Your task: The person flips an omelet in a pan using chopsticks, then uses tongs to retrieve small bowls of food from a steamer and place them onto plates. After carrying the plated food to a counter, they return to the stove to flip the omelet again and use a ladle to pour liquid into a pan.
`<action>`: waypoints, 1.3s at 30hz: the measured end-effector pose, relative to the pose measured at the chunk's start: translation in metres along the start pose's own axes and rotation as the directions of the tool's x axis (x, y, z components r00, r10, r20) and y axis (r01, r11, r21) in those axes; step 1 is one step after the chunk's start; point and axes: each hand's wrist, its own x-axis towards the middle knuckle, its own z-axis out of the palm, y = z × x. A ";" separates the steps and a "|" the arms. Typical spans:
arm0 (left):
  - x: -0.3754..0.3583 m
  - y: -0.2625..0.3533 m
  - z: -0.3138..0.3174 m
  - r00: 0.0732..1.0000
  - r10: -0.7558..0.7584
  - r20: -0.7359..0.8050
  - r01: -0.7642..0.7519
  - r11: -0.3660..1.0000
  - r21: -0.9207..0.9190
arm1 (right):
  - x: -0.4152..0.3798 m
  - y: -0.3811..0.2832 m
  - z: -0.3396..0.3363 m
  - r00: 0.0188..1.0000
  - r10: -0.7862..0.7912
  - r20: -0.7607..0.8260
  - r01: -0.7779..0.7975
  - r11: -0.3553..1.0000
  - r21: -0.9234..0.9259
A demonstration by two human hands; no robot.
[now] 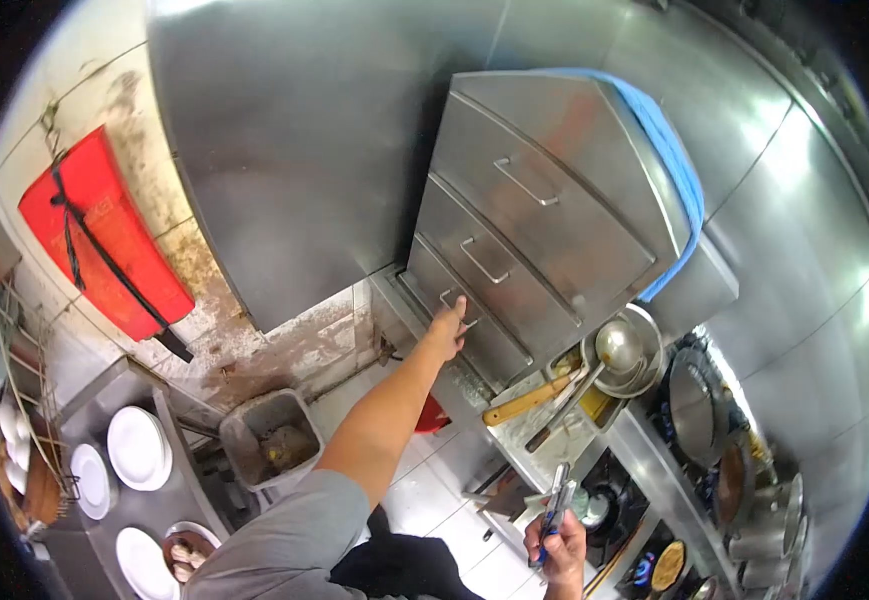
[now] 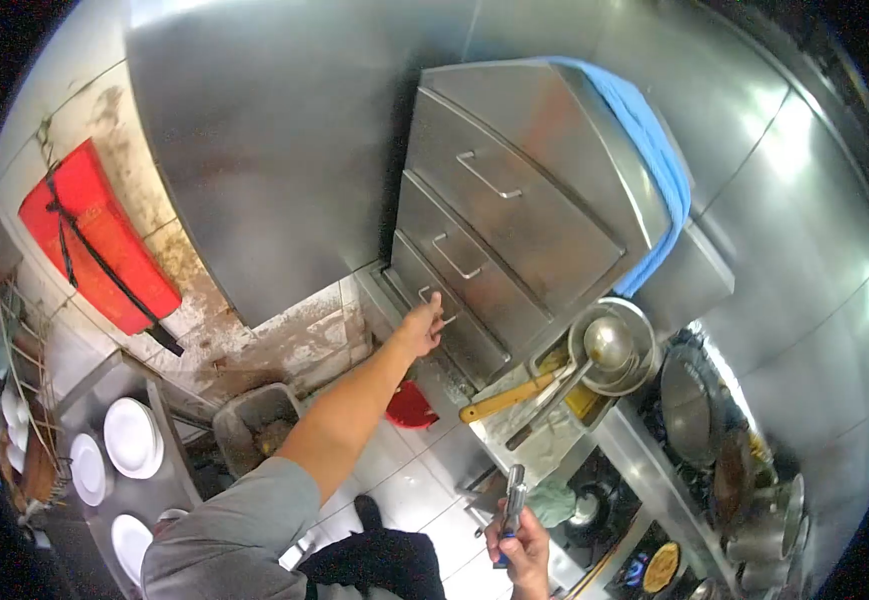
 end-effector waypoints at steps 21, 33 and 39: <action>-0.107 -0.035 -0.291 0.993 0.076 0.085 -0.080 0.996 0.049 | 0.100 -0.030 0.040 0.973 0.140 0.184 0.215 -0.250 -0.944; -0.141 -0.018 -0.335 0.958 0.276 -0.074 -0.253 0.940 0.229 | 0.196 0.038 0.111 0.625 0.530 0.574 0.710 -0.691 -0.136; -0.208 -0.025 -0.486 0.028 0.677 -0.735 -0.362 0.692 0.624 | 0.201 0.026 0.131 0.613 0.556 0.561 0.706 -0.704 -0.075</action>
